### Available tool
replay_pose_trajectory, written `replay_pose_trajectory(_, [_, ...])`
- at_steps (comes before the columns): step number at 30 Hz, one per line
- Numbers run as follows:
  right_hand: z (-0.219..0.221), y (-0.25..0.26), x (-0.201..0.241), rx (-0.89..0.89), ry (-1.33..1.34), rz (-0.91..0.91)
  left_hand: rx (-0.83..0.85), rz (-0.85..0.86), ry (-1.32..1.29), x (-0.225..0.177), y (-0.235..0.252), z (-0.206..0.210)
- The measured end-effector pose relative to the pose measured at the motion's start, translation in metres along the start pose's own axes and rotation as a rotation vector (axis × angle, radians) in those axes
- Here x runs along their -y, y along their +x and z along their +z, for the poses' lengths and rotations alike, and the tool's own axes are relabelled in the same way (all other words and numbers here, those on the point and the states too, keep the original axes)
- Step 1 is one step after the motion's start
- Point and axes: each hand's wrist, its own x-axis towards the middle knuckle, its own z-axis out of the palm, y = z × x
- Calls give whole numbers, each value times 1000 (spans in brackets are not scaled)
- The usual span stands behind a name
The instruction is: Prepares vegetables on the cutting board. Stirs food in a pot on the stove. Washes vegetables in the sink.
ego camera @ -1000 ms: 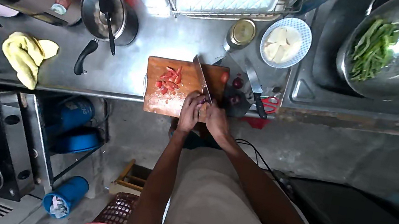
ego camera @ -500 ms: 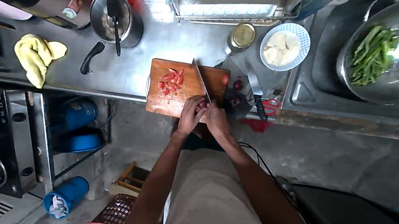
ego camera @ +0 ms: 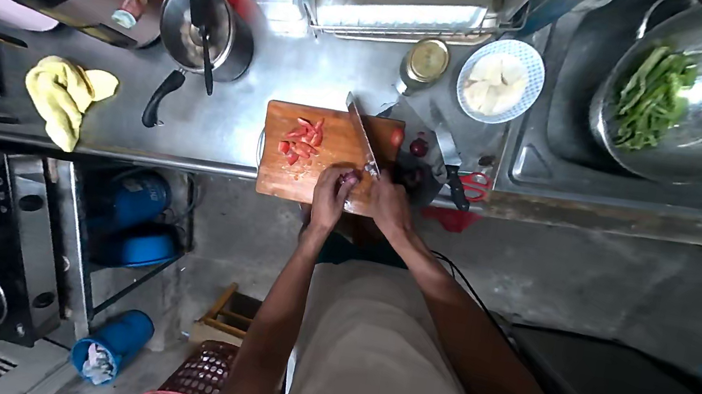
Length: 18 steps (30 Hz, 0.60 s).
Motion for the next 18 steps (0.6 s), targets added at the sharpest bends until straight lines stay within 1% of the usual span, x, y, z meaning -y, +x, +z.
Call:
replay_pose_trajectory(4, [-3, 8, -1, -10, -56, -2, -48, 87, 24, 5, 3, 3])
replay_pose_trajectory(8, [-8, -2, -2, -1, -44, 7, -66, 93, 46, 13, -3, 3])
replay_pose_trajectory(10, [-9, -3, 0, 2, -34, 18, -53, 100, 97, 7, 0, -3])
replay_pose_trajectory(13, [-10, -3, 2, -8, 34, 18, 38, 234, 208, -1, 16, -5])
replay_pose_trajectory(15, [-12, -5, 4, -31, 86, 7, 123, 333, 305, 5, 29, 3])
replay_pose_trajectory(18, [-19, -7, 7, -97, 111, 6, 155, 378, 368, -4, 24, -4])
